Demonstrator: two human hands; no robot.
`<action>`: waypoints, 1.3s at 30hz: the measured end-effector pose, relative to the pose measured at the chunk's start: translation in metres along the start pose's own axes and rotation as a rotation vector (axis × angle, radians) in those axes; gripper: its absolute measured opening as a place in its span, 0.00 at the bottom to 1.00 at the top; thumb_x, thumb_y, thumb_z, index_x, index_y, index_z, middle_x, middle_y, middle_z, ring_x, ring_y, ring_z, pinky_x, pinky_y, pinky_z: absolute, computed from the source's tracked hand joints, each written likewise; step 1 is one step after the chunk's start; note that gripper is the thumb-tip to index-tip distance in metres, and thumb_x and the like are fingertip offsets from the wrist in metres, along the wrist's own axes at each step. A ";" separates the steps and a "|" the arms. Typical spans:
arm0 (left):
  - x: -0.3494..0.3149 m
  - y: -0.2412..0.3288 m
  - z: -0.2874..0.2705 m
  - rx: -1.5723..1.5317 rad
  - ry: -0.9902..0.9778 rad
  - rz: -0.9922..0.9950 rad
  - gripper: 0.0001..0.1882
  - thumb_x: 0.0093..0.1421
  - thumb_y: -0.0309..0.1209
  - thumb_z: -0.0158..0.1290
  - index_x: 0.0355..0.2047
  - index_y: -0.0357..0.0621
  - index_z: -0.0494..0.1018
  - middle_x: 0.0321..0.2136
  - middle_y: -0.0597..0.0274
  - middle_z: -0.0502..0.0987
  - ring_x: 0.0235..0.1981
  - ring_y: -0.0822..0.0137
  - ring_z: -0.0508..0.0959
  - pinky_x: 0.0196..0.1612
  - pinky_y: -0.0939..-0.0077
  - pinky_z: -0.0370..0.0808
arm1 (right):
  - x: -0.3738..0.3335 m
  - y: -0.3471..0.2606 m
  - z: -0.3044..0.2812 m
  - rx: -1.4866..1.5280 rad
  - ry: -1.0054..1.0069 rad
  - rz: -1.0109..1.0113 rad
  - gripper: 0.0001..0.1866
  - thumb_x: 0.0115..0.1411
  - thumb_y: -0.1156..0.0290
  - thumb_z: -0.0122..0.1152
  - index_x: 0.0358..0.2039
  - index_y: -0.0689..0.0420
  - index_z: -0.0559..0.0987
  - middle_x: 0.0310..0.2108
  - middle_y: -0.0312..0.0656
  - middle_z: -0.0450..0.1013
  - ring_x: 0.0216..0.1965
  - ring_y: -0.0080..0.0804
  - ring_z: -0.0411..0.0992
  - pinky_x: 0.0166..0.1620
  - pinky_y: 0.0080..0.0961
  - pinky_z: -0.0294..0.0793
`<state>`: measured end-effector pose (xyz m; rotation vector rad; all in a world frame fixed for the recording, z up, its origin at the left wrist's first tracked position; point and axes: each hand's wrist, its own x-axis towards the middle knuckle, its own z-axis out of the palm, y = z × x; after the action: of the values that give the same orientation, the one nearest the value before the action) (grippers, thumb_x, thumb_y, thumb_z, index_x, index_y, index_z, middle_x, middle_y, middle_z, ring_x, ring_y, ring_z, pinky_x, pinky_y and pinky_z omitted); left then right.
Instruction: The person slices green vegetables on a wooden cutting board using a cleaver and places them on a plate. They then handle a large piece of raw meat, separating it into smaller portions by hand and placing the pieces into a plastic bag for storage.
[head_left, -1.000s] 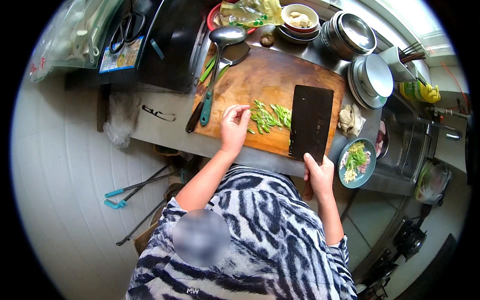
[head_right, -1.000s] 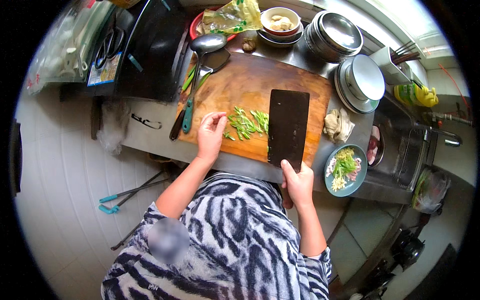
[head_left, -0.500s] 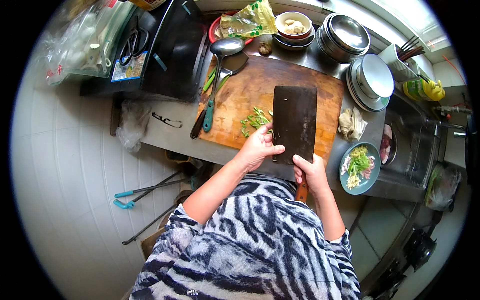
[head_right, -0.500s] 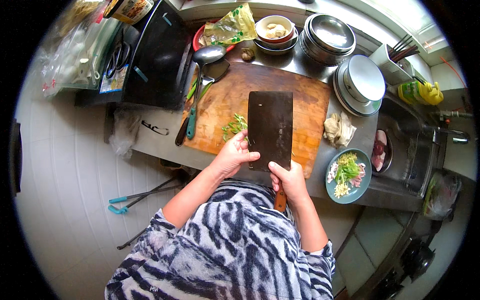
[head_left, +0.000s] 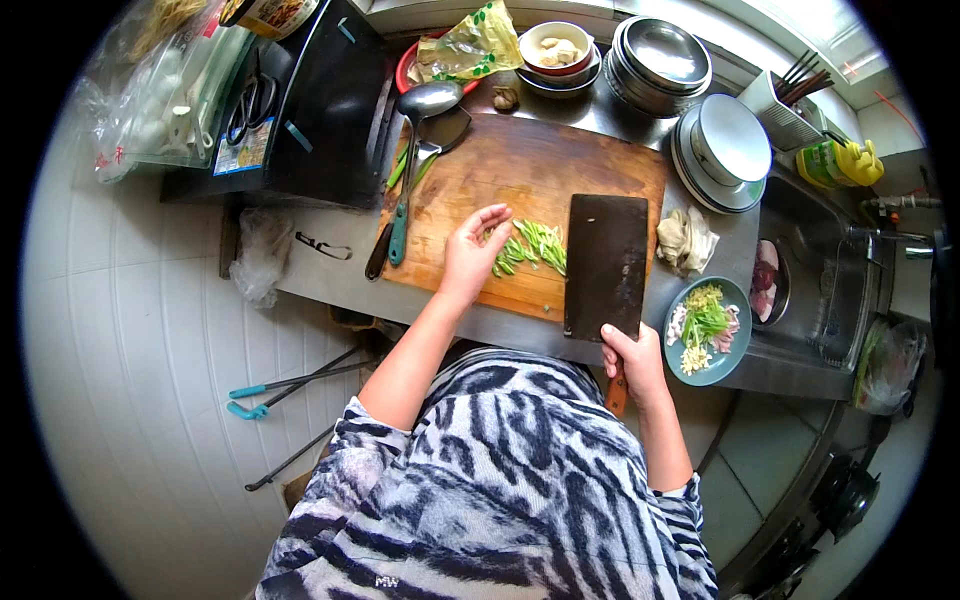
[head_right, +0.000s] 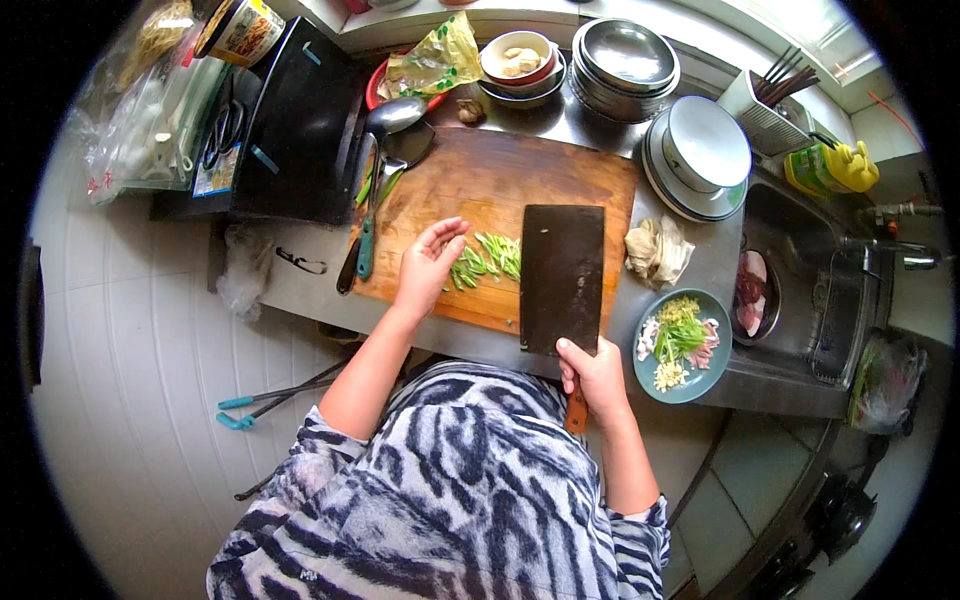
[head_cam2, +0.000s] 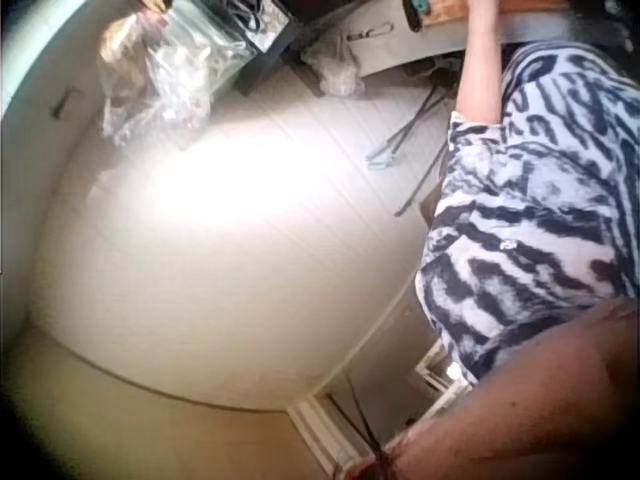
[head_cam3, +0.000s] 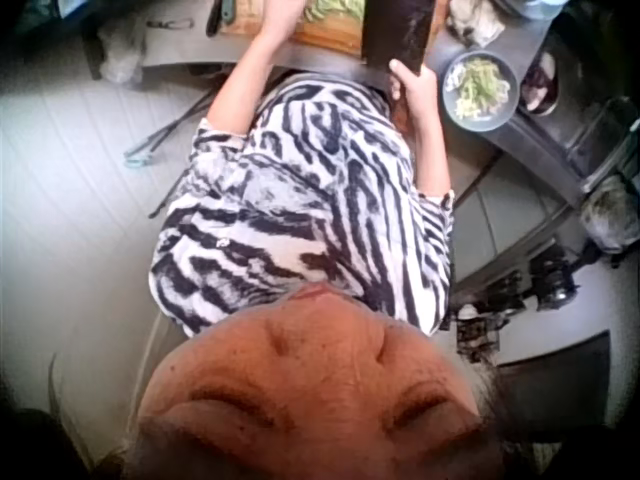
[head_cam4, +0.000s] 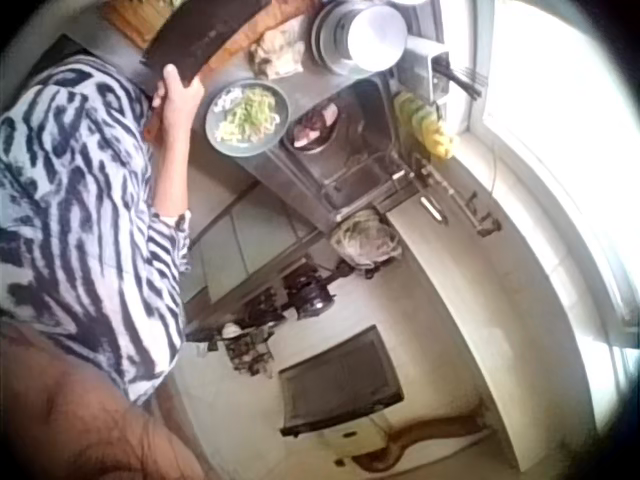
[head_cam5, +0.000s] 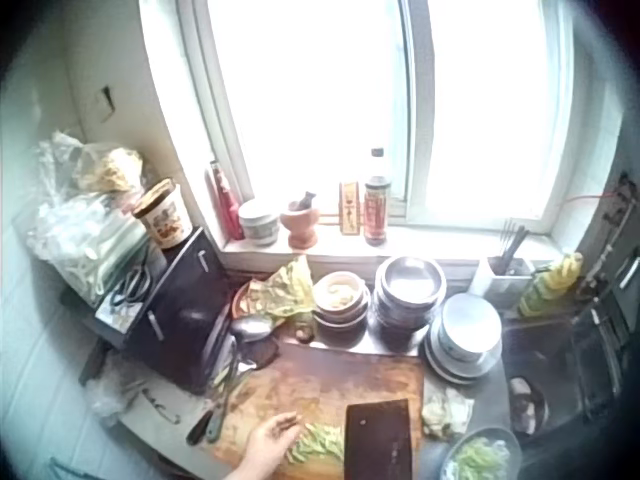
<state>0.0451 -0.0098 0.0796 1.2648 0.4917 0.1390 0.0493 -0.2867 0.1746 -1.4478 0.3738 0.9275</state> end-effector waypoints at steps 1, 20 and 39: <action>-0.004 -0.006 -0.003 0.148 -0.020 0.066 0.22 0.63 0.22 0.52 0.57 0.34 0.64 0.54 0.52 0.72 0.53 0.65 0.74 0.57 0.74 0.70 | 0.000 0.003 0.000 0.047 0.048 -0.021 0.10 0.60 0.68 0.61 0.27 0.57 0.70 0.16 0.32 0.65 0.13 0.19 0.63 0.17 0.17 0.62; -0.043 -0.051 -0.046 1.067 0.029 0.422 0.40 0.57 0.39 0.58 0.63 0.36 0.53 0.65 0.41 0.53 0.65 0.43 0.55 0.66 0.55 0.54 | 0.006 0.083 -0.023 0.120 0.203 -0.002 0.09 0.59 0.70 0.62 0.29 0.57 0.71 0.15 0.32 0.65 0.13 0.19 0.63 0.16 0.17 0.63; -0.007 -0.050 -0.001 0.892 0.053 0.586 0.39 0.53 0.43 0.62 0.59 0.35 0.60 0.61 0.41 0.60 0.64 0.45 0.58 0.66 0.57 0.56 | 0.066 0.088 0.095 -0.060 -0.049 0.040 0.13 0.60 0.66 0.62 0.24 0.56 0.70 0.14 0.32 0.66 0.12 0.20 0.63 0.17 0.19 0.63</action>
<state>0.0303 -0.0269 0.0343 2.2683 0.2005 0.4824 -0.0031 -0.1889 0.0807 -1.4737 0.3422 1.0123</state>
